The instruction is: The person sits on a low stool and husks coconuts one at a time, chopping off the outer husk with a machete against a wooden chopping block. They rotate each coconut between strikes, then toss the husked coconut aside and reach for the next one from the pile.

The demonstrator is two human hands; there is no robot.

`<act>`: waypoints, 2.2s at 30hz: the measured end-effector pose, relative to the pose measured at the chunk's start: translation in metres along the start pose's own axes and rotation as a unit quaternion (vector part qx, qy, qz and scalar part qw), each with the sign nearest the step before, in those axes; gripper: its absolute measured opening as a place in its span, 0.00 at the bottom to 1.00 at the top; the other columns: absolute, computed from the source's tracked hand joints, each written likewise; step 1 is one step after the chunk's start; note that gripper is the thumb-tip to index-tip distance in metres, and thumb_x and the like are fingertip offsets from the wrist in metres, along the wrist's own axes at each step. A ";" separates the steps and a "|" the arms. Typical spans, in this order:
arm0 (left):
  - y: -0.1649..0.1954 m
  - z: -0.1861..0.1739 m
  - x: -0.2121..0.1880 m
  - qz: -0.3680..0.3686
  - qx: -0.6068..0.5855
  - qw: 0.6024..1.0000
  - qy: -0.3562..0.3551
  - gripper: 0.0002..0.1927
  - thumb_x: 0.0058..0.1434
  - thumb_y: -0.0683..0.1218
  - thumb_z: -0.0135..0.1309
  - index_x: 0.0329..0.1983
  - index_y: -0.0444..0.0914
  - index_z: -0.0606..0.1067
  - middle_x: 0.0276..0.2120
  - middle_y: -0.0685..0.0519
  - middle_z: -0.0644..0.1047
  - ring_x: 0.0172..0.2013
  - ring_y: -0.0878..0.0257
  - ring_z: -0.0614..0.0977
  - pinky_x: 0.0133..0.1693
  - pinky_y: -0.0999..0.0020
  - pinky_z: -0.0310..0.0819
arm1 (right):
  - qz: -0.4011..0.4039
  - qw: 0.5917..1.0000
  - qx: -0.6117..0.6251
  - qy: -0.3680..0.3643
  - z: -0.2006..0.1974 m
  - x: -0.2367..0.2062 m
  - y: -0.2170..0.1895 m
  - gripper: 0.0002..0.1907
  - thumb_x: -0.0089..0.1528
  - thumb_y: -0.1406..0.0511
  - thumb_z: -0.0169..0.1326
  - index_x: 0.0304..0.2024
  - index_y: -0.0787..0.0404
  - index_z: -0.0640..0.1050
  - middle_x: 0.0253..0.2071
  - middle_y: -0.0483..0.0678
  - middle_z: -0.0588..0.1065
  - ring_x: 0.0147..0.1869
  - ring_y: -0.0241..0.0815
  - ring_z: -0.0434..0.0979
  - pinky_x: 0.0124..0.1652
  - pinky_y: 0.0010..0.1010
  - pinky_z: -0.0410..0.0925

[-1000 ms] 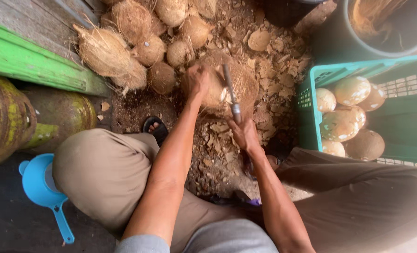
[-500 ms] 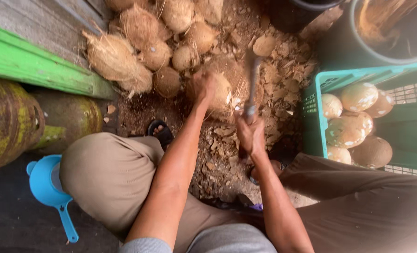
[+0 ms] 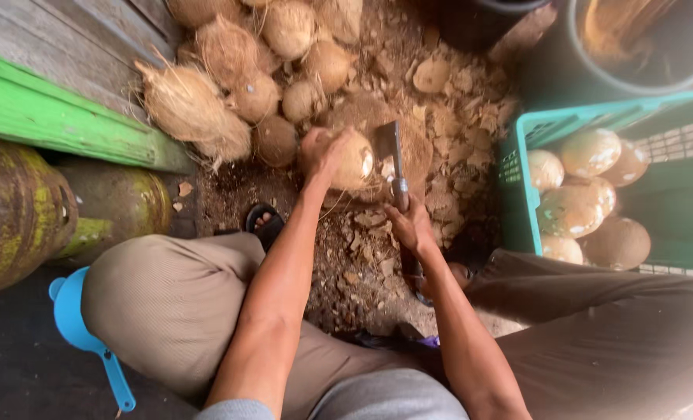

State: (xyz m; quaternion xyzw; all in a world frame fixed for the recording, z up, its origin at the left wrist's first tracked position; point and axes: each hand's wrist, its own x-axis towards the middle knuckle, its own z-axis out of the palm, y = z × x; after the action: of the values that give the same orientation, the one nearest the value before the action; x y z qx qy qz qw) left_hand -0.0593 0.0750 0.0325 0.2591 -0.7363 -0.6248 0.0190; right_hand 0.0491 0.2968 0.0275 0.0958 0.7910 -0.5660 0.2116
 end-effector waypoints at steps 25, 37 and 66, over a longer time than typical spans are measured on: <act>0.008 0.032 0.010 -0.120 0.118 0.984 0.060 0.22 0.66 0.63 0.43 0.38 0.44 0.79 0.28 0.52 0.78 0.24 0.64 0.73 0.27 0.65 0.66 | -0.206 0.967 0.144 0.031 -0.025 -0.021 -0.080 0.20 0.70 0.62 0.53 0.22 0.55 0.69 0.15 0.41 0.66 0.13 0.28 0.62 0.11 0.23 0.58; 0.016 0.030 0.003 -0.119 0.138 0.981 0.069 0.28 0.67 0.66 0.41 0.43 0.41 0.81 0.33 0.50 0.76 0.30 0.60 0.74 0.34 0.61 0.67 | -0.150 0.987 0.022 0.047 -0.003 -0.014 -0.055 0.18 0.68 0.57 0.55 0.24 0.52 0.71 0.18 0.41 0.68 0.15 0.30 0.63 0.14 0.25 0.62; 0.018 0.039 -0.028 0.000 0.128 0.987 0.097 0.14 0.66 0.56 0.48 0.34 0.43 0.77 0.35 0.52 0.79 0.32 0.60 0.79 0.30 0.60 0.74 | 0.020 0.991 -0.121 0.044 0.010 0.002 -0.027 0.22 0.68 0.50 0.49 0.38 0.61 0.78 0.18 0.46 0.70 0.14 0.31 0.62 0.14 0.29 0.59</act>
State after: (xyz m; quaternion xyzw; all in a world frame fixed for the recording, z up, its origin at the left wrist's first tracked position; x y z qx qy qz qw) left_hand -0.0549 0.1232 0.0494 0.3191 -0.8047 -0.4974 0.0568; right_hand 0.0390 0.2781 0.0476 0.1098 0.8603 -0.4568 0.1978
